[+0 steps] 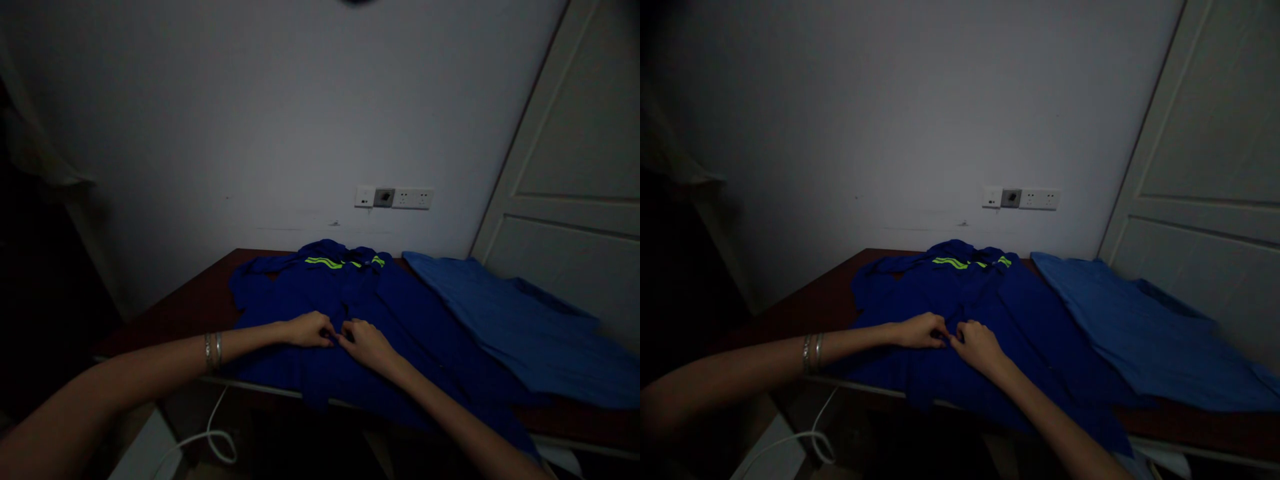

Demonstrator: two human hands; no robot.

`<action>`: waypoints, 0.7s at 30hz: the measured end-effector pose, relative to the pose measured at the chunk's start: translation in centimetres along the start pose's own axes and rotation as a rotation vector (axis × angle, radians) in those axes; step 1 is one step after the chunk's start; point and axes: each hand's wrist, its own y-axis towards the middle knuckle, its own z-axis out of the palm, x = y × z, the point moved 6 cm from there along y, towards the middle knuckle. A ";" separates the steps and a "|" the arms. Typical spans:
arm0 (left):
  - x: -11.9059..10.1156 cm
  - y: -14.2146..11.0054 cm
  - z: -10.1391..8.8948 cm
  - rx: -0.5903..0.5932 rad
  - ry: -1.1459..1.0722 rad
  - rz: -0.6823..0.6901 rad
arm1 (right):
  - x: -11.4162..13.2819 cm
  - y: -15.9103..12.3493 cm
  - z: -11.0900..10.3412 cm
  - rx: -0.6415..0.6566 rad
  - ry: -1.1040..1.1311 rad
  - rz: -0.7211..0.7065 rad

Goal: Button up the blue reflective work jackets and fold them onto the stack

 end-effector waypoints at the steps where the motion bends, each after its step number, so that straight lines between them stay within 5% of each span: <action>1: 0.0 0.0 0.1 -0.006 0.018 -0.005 | -0.1 -0.1 -0.1 -0.007 0.000 0.012; 12: -1.1 -0.7 0.6 -0.060 0.152 0.049 | -1.4 -0.3 -1.3 -0.050 0.182 0.075; 17: -1.7 -0.7 0.2 -0.139 0.105 0.051 | -2.9 0.0 -2.2 -0.004 0.451 0.101; 21: -2.6 -0.6 -0.7 -0.257 0.063 0.068 | -3.8 -0.2 -1.7 0.086 0.877 0.120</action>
